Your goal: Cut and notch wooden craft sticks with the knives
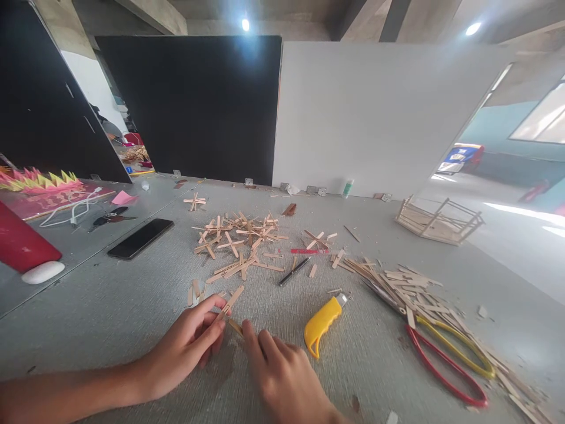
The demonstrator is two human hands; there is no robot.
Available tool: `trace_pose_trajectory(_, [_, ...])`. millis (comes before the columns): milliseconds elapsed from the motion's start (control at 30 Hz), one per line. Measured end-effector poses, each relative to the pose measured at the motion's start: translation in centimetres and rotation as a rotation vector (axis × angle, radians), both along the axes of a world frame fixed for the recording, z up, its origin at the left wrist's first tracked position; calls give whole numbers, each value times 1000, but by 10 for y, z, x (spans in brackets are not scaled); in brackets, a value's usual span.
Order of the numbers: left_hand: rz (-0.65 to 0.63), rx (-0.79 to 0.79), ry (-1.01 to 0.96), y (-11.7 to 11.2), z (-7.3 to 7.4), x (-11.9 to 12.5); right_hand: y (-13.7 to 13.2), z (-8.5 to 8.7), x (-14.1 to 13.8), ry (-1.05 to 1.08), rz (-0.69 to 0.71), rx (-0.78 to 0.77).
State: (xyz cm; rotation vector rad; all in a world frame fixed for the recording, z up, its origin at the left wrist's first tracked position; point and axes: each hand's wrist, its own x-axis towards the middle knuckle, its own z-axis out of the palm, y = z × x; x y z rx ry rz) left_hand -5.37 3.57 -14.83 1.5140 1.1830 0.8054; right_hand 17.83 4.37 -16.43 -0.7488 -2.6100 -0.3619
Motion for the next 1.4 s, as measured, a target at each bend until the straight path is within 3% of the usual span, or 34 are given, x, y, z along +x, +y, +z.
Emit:
trace_pose_trajectory(633, [27,-10,9,2,3,4,5,-11,0,78,-8,-74])
trace_pose_trajectory(1400, [50,-30,-3,-2,1,2,5,-12,1,99,-14,-91])
